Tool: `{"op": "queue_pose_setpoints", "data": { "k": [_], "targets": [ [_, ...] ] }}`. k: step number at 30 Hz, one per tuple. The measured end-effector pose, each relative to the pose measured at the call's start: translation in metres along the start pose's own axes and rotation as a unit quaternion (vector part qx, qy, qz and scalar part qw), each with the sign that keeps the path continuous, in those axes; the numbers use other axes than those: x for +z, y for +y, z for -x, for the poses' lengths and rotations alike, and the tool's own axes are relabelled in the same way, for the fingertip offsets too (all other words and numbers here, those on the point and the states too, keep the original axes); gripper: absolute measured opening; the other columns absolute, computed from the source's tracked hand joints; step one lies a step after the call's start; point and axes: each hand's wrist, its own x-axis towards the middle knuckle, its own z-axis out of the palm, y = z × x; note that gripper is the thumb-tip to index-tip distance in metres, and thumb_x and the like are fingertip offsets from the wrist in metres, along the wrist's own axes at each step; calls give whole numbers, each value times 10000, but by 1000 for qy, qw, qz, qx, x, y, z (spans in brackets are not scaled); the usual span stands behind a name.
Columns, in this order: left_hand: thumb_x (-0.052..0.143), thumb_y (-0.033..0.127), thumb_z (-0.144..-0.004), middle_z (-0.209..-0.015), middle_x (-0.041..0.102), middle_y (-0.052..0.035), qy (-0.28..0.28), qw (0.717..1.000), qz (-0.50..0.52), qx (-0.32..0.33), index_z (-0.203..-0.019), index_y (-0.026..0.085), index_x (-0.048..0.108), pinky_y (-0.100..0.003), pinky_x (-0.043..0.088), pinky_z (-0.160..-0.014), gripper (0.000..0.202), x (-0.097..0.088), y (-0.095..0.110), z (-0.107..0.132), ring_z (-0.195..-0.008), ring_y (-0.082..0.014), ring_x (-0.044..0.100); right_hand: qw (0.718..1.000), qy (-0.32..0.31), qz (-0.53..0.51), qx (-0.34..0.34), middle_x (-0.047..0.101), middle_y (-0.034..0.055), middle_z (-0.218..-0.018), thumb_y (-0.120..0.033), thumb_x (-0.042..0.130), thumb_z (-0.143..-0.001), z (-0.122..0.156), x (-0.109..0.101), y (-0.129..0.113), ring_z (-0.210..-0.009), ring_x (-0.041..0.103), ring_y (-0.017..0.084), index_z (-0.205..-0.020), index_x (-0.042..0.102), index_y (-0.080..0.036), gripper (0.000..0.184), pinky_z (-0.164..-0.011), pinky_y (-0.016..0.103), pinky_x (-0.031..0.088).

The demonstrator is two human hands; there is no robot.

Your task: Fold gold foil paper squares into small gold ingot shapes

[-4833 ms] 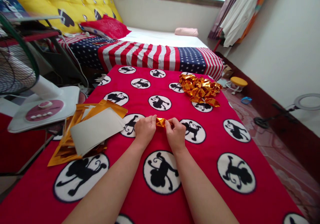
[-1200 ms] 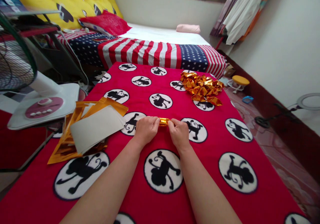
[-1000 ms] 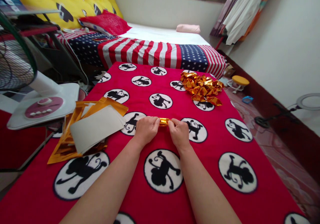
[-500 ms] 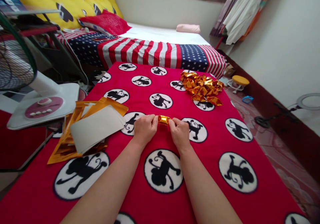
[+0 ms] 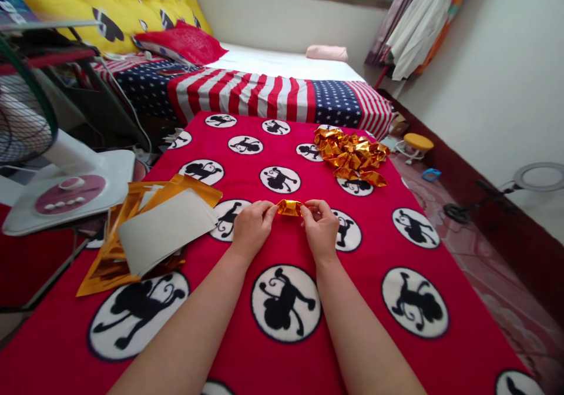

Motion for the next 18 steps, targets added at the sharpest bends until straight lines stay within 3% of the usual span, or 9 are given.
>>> {"op": "queue_pose_setpoints", "data": {
  "k": [4, 9, 15, 18],
  "targets": [
    [560, 364, -885, -783, 718, -20, 22, 996, 85, -22, -1033, 212, 671, -250, 437, -654, 239, 5, -5, -1, -677, -155, 633, 1000, 1, 1, 6, 663, 33, -738, -361, 607, -819, -1, 1, 5, -619, 620, 160, -841, 636, -190, 175, -574, 265, 503],
    [591, 295, -839, -827, 749, -33, 26, 984, 173, -24, -875, 191, 717, -242, 484, -671, 168, 9, -10, -3, -678, -148, 649, 999, 18, 7, -35, 687, 48, -789, -341, 615, -821, -2, 0, 4, -712, 635, 168, -829, 692, -178, 181, -677, 282, 510],
    [614, 316, -804, -782, 752, -34, 27, 979, 197, -54, -843, 184, 736, -246, 506, -657, 184, 9, -11, -6, -644, -150, 645, 994, 47, 58, -85, 676, 26, -739, -283, 630, -789, -5, -4, 0, -631, 562, 139, -800, 735, -180, 147, -628, 264, 449],
    [622, 311, -798, -784, 753, -34, 19, 978, 200, -47, -840, 186, 744, -249, 510, -668, 179, 9, -11, -6, -652, -152, 649, 995, 41, 62, -71, 676, 22, -716, -267, 623, -776, -4, -4, 0, -602, 556, 137, -794, 733, -179, 142, -608, 259, 445]
  ]
}}
